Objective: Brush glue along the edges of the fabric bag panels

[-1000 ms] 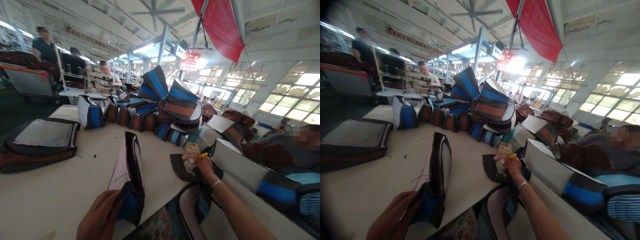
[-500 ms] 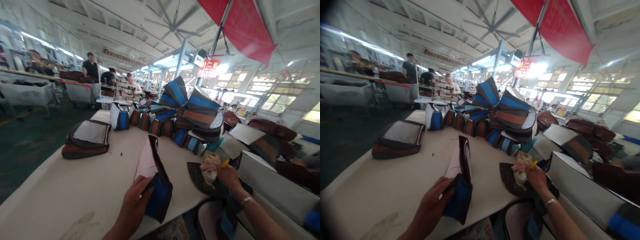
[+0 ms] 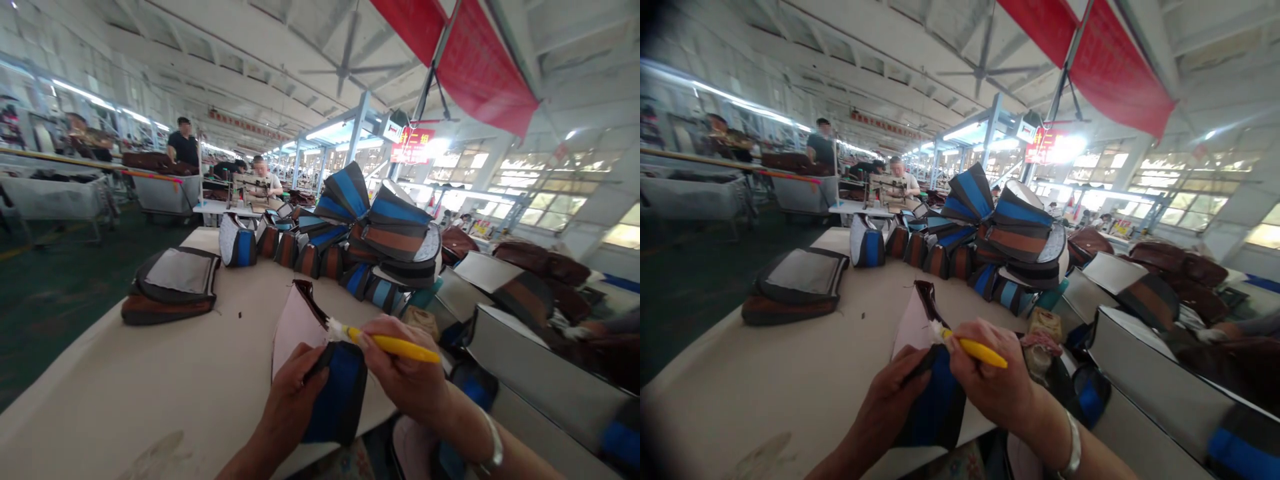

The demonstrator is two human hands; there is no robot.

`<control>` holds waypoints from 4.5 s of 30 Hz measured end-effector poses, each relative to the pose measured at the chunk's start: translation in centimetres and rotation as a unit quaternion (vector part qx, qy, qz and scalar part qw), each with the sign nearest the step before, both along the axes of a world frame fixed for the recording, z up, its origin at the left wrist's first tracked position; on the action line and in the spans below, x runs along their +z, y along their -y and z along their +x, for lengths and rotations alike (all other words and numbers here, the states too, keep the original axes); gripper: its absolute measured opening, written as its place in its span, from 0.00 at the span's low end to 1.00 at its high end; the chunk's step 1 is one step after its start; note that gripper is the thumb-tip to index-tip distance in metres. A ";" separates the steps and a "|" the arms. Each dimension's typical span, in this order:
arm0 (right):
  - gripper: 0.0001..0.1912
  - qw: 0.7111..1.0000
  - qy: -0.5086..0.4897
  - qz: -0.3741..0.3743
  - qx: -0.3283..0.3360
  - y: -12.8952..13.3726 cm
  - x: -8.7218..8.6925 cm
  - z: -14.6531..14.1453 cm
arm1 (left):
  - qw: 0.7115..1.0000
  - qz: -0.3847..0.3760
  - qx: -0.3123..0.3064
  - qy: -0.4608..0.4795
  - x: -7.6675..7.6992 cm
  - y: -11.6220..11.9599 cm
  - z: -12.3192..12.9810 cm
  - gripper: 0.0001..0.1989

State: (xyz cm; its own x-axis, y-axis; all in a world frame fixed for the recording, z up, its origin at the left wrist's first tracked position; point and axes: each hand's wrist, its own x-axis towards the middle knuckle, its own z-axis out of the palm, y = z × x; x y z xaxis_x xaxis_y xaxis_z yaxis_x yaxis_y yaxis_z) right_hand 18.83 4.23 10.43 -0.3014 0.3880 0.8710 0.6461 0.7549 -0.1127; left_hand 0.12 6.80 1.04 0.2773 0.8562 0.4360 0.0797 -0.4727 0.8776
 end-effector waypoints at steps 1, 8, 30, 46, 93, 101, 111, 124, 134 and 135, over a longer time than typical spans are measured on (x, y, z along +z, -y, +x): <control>0.04 1.000 0.025 0.007 0.002 -0.2 -0.2 -0.1 | 1.000 0.001 0.000 0.005 0.0 0.0 0.1 0.12; 0.04 0.988 0.149 -0.024 -0.033 0.1 -1.0 4.1 | 1.000 -0.003 0.009 0.010 -0.1 -0.3 -0.2 0.11; 0.04 0.985 0.156 0.040 -0.058 2.3 -2.4 6.5 | 0.995 0.064 0.067 -0.041 -0.5 -0.2 1.0 0.10; 0.08 0.979 0.186 -0.074 0.026 0.9 0.6 3.3 | 0.809 0.463 0.179 -0.314 -3.4 1.0 2.8 0.12; 0.04 0.943 -0.302 -0.132 0.048 4.3 -2.7 -3.0 | 0.964 0.085 0.249 -0.046 -2.8 3.6 -5.2 0.08; 0.05 0.991 -0.005 0.059 0.119 3.6 0.3 -3.8 | 0.989 -0.070 0.127 0.028 3.0 6.0 -5.4 0.17; 0.04 0.980 0.090 0.125 0.126 3.0 1.6 -5.0 | 0.982 -0.112 0.136 0.063 3.8 6.9 -5.5 0.18; 0.03 0.993 -0.042 0.105 0.018 2.7 1.0 -3.2 | 0.979 0.038 0.157 -0.122 3.7 2.5 -10.9 0.16; 0.10 0.927 -0.371 -0.059 -0.004 4.1 -3.1 1.7 | 0.908 -0.011 0.406 -0.100 -2.0 -6.5 -17.3 0.21; 0.11 0.920 -0.386 -0.067 -0.007 4.0 -3.6 1.8 | 0.899 -0.007 0.428 -0.087 -2.9 -5.7 -16.4 0.24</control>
State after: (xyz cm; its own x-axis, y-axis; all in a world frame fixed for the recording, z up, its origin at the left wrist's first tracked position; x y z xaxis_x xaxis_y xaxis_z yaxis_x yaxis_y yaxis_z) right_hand 20.68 0.23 6.82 0.3924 0.5068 0.7676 0.3438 0.6932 -0.6334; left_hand -16.24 12.52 -1.88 -0.4241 0.7933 0.4368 0.5452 -0.1615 0.8226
